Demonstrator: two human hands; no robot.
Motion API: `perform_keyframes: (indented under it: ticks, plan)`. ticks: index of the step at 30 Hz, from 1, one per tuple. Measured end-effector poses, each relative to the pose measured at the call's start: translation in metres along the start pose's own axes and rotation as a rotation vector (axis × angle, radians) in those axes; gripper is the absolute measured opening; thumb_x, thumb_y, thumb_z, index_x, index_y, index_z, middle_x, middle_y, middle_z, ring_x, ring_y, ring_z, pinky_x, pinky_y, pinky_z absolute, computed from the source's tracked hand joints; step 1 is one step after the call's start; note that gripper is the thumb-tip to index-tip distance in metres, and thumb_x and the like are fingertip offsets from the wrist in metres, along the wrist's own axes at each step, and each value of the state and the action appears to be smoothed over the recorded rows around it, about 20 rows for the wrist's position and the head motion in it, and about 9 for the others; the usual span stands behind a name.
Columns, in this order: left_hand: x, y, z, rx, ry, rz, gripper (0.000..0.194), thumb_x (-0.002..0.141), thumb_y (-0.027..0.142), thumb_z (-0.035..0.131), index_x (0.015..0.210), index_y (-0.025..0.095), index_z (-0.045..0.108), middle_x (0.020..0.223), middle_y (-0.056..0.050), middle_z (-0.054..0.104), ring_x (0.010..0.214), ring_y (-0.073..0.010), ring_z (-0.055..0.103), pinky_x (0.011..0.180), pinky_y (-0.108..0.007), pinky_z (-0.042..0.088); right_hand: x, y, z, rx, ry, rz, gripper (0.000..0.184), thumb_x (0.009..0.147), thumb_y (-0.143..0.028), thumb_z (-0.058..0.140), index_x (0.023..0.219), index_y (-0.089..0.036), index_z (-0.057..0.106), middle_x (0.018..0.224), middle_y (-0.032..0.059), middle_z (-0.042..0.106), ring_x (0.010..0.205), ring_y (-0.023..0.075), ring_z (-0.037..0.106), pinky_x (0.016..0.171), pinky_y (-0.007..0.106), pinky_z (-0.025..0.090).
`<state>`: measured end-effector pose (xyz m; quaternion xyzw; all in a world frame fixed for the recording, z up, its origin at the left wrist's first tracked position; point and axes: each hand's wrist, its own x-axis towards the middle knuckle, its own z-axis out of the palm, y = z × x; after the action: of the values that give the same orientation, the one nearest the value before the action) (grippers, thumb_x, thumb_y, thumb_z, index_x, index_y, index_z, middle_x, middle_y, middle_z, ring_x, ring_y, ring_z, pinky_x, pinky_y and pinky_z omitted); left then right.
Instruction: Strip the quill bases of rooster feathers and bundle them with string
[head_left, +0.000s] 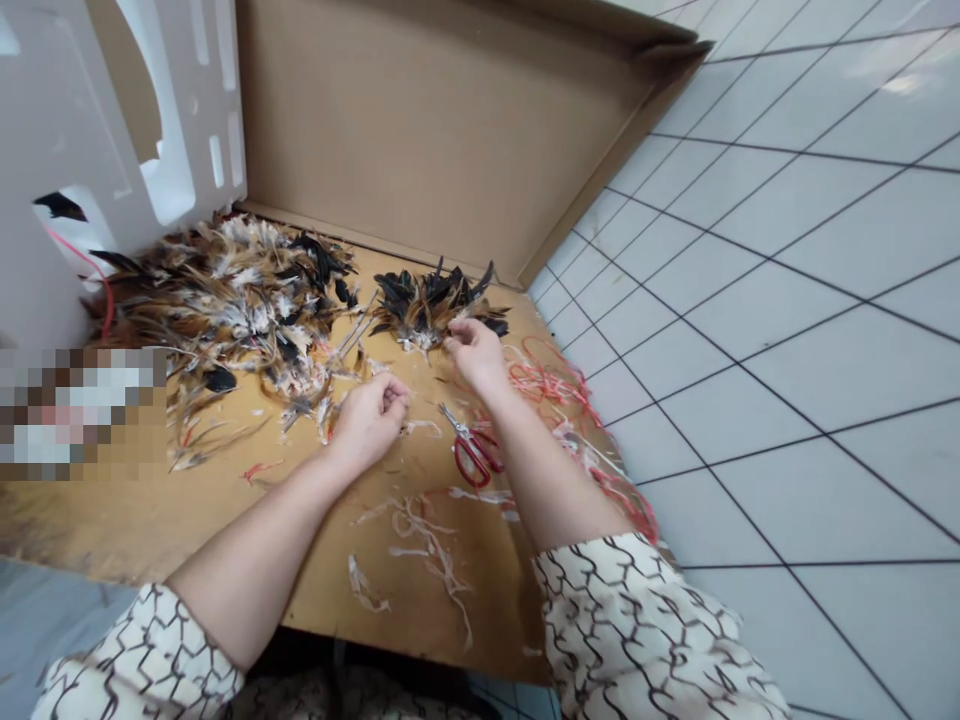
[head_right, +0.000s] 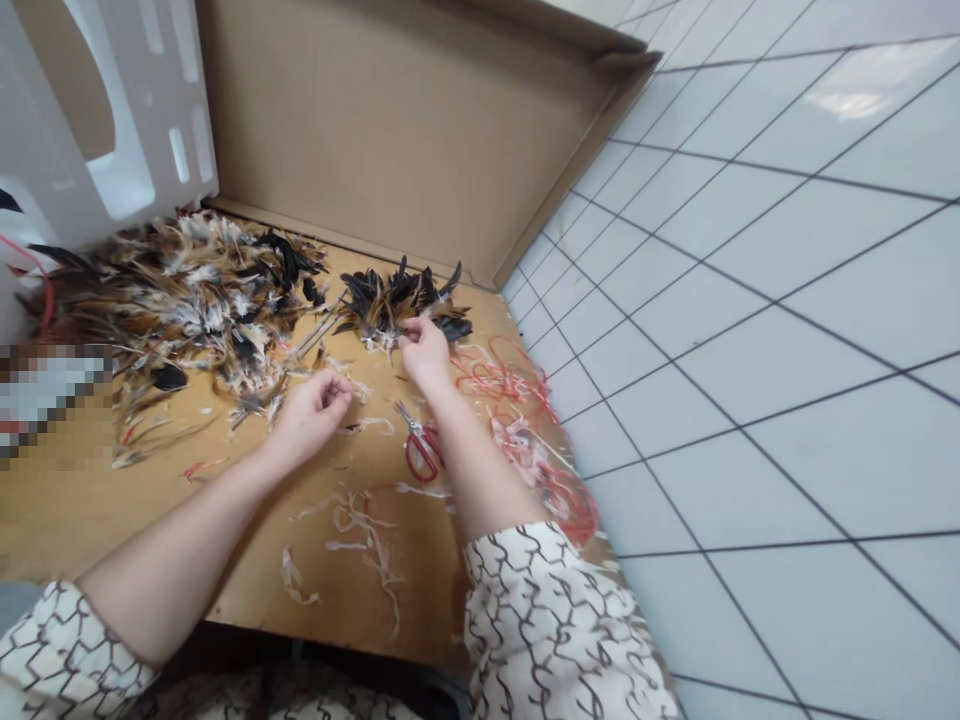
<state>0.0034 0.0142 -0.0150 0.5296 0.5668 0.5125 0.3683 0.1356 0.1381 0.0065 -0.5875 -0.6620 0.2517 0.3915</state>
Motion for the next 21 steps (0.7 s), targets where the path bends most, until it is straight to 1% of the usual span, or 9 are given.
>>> perform_keyframes:
  ticks: [2, 4, 8, 10, 11, 13, 16, 19, 21]
  plan:
    - [0.001, -0.001, -0.002, 0.001, 0.016, 0.008, 0.011, 0.067, 0.008, 0.05, 0.065, 0.018, 0.051, 0.052, 0.007, 0.046, 0.052, -0.0096, 0.045, 0.055, -0.021, 0.036, -0.027, -0.009, -0.002, 0.117, -0.058, -0.064, 0.023, 0.061, -0.013, 0.053, 0.082, -0.015, 0.062, 0.085, 0.0049, 0.065, 0.08, 0.017, 0.058, 0.084, 0.036, 0.045]
    - [0.003, -0.003, -0.004, -0.005, 0.046, 0.012, 0.012, 0.067, 0.006, 0.05, 0.066, 0.018, 0.051, 0.054, 0.006, 0.048, 0.053, -0.0099, 0.046, 0.056, -0.022, 0.036, -0.056, -0.02, -0.003, 0.241, -0.157, -0.102, 0.022, 0.062, -0.015, 0.055, 0.082, -0.017, 0.061, 0.086, 0.004, 0.065, 0.082, 0.0164, 0.058, 0.082, 0.035, 0.045]
    - [0.009, -0.006, -0.012, -0.01, 0.149, 0.026, 0.009, 0.068, 0.009, 0.05, 0.07, 0.018, 0.052, 0.06, 0.004, 0.052, 0.056, -0.0116, 0.049, 0.059, -0.023, 0.039, -0.109, -0.039, -0.002, 0.469, -0.321, -0.087, 0.016, 0.064, -0.019, 0.059, 0.08, -0.019, 0.061, 0.084, 0.0029, 0.065, 0.082, 0.0151, 0.059, 0.079, 0.032, 0.046]
    - [0.012, -0.007, -0.018, 0.011, 0.219, 0.044, 0.01, 0.068, 0.009, 0.049, 0.07, 0.018, 0.053, 0.061, 0.003, 0.053, 0.059, -0.0123, 0.051, 0.062, -0.024, 0.04, -0.128, -0.043, 0.004, 0.554, -0.339, -0.053, 0.014, 0.065, -0.021, 0.06, 0.079, -0.019, 0.061, 0.083, 0.0023, 0.065, 0.079, 0.0139, 0.058, 0.079, 0.031, 0.046]
    - [0.013, -0.008, -0.021, 0.026, 0.252, 0.044, 0.009, 0.068, 0.01, 0.049, 0.07, 0.018, 0.053, 0.061, 0.003, 0.053, 0.06, -0.0126, 0.051, 0.063, -0.024, 0.04, -0.135, -0.042, 0.009, 0.597, -0.312, -0.033, 0.014, 0.066, -0.022, 0.059, 0.08, -0.02, 0.061, 0.083, 0.0019, 0.065, 0.078, 0.0133, 0.058, 0.08, 0.031, 0.046]
    - [0.016, -0.009, -0.027, 0.053, 0.331, 0.042, 0.009, 0.068, 0.011, 0.049, 0.072, 0.017, 0.054, 0.064, 0.002, 0.054, 0.061, -0.013, 0.051, 0.065, -0.025, 0.041, -0.145, -0.037, 0.02, 0.659, -0.321, 0.029, 0.013, 0.064, -0.021, 0.06, 0.077, -0.02, 0.06, 0.079, 0.0011, 0.065, 0.075, 0.0124, 0.058, 0.079, 0.03, 0.045]
    - [0.021, -0.009, -0.039, 0.105, 0.421, 0.073, 0.011, 0.066, 0.012, 0.05, 0.074, 0.017, 0.056, 0.07, 0.0, 0.057, 0.066, -0.0136, 0.052, 0.07, -0.027, 0.043, -0.15, -0.023, 0.035, 0.696, -0.325, 0.12, 0.01, 0.063, -0.022, 0.06, 0.072, -0.02, 0.057, 0.067, -0.0016, 0.061, 0.065, 0.0108, 0.055, 0.071, 0.028, 0.044]
    - [0.026, -0.002, -0.055, 0.122, 0.468, 0.061, 0.016, 0.062, 0.012, 0.052, 0.076, 0.016, 0.058, 0.072, 0.0, 0.059, 0.067, -0.0137, 0.054, 0.071, -0.026, 0.043, -0.147, -0.01, 0.041, 0.657, -0.341, 0.105, 0.01, 0.061, -0.02, 0.059, 0.071, -0.02, 0.057, 0.059, -0.0039, 0.056, 0.057, 0.01, 0.05, 0.063, 0.026, 0.042]
    - [0.029, 0.006, -0.067, 0.127, 0.45, 0.033, 0.015, 0.062, 0.014, 0.052, 0.075, 0.015, 0.059, 0.068, 0.0, 0.058, 0.065, -0.0134, 0.054, 0.067, -0.025, 0.044, -0.144, -0.005, 0.04, 0.653, -0.328, 0.091, 0.01, 0.061, -0.02, 0.058, 0.071, -0.02, 0.057, 0.057, -0.0043, 0.056, 0.055, 0.0098, 0.049, 0.06, 0.025, 0.04]
